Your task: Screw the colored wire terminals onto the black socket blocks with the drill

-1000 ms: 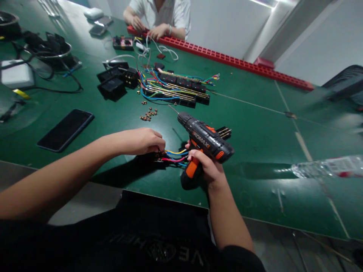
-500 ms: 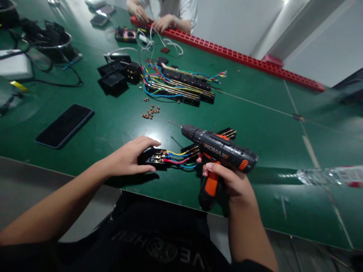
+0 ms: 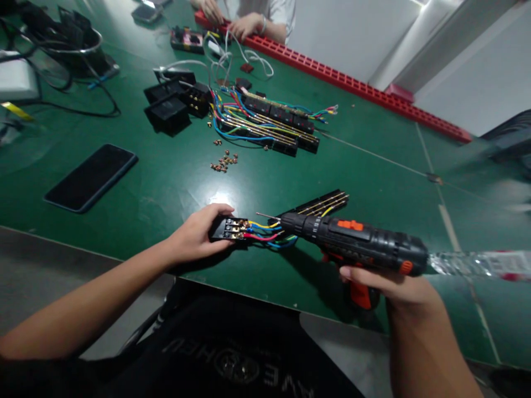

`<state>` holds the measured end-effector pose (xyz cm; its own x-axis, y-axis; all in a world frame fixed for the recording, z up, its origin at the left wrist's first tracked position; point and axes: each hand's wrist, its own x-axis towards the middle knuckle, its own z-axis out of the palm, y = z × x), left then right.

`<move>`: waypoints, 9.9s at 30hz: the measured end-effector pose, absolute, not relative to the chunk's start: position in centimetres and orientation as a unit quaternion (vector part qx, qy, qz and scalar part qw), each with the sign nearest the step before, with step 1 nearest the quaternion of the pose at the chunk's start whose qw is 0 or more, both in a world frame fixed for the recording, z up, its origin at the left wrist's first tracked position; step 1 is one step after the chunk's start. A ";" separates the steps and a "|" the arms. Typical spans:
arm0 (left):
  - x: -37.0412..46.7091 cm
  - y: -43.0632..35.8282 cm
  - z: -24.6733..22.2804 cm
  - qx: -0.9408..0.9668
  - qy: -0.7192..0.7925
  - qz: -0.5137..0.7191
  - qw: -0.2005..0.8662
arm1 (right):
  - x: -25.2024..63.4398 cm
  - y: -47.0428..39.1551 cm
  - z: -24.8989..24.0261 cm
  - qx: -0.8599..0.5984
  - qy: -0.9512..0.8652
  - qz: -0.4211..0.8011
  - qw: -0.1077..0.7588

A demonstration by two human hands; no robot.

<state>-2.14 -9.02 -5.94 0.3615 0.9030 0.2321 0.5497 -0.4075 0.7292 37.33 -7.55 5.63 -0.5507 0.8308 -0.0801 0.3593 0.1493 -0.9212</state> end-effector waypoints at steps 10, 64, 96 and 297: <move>-2.1 -9.0 -6.1 0.778 0.465 0.318 0.279 | 38.1 -7.4 5.7 -0.396 -0.771 0.462 0.188; 2.6 2.4 1.5 0.852 0.302 -0.112 0.413 | 35.4 -12.4 -4.6 -0.369 -0.372 0.718 0.459; 4.7 5.1 -0.2 0.820 0.362 -0.101 0.431 | 35.7 -13.3 -5.9 -0.367 -0.325 0.741 0.460; -0.4 -7.9 -4.9 0.827 0.467 0.246 0.194 | 24.3 -12.5 -4.4 -0.470 -0.236 0.575 0.627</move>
<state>-0.44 -7.91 -4.90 0.4430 0.8676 0.2260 0.6763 -0.4889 0.5511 24.26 -12.49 -4.40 0.2278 0.9428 -0.2434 -0.4989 -0.1016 -0.8607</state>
